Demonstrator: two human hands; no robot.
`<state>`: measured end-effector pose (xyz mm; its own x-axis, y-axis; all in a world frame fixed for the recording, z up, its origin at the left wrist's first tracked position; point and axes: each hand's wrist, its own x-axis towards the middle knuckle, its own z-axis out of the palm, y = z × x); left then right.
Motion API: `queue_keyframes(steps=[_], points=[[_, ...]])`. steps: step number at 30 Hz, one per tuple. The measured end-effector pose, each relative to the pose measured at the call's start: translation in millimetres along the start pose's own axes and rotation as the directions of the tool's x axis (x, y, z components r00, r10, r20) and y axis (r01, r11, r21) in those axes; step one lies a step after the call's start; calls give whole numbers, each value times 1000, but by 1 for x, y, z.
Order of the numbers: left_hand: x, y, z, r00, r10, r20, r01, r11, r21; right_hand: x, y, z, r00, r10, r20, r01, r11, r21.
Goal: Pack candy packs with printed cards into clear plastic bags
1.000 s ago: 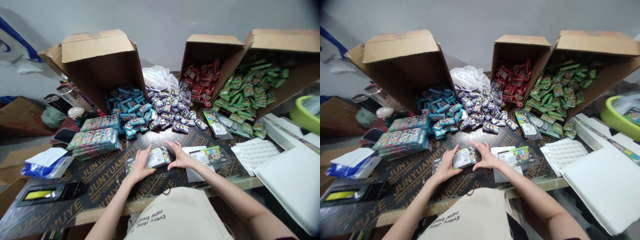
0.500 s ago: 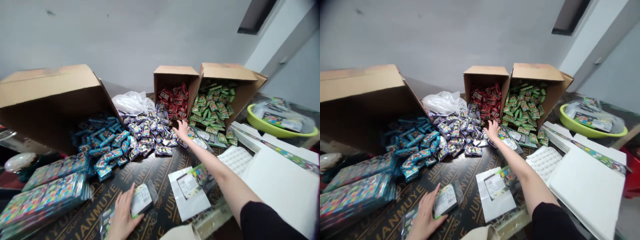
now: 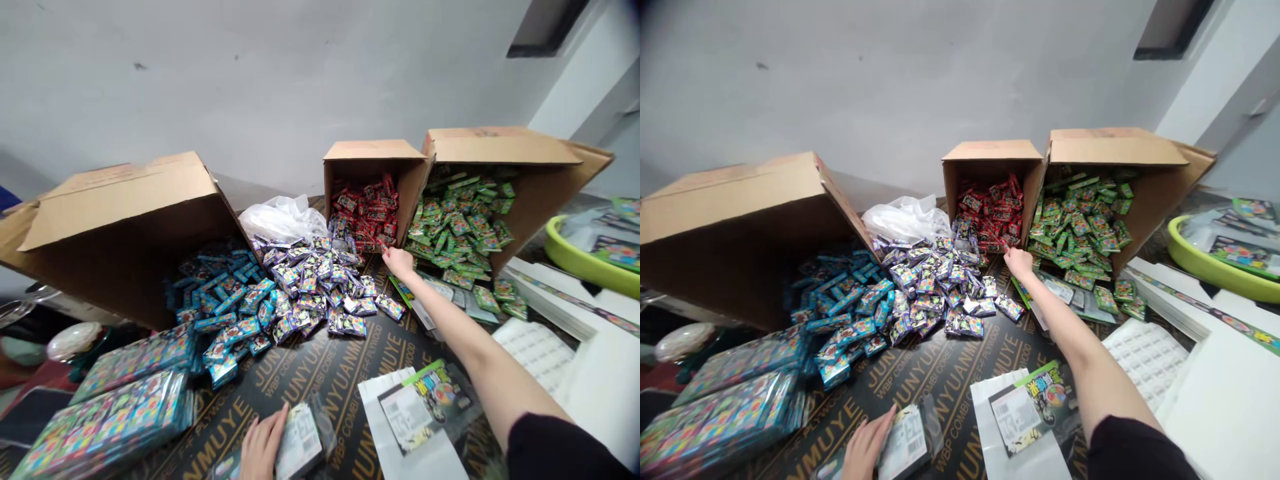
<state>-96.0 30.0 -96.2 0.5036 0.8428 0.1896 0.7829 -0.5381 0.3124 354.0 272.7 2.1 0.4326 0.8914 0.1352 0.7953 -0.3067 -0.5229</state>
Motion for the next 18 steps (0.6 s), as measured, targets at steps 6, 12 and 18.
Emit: queue_keyframes(steps=[6,12,18], points=[[35,44,-38,968,-247,-46,215,908,-359,-136,-40,0,921,-243,304,32,826,562],[77,78,-54,835,-476,274,333,42,-942,-295,-83,16,695,-450,562,-267,564,782],[54,88,-52,772,-477,420,406,-139,-903,-318,-88,4,725,-670,161,418,612,671]])
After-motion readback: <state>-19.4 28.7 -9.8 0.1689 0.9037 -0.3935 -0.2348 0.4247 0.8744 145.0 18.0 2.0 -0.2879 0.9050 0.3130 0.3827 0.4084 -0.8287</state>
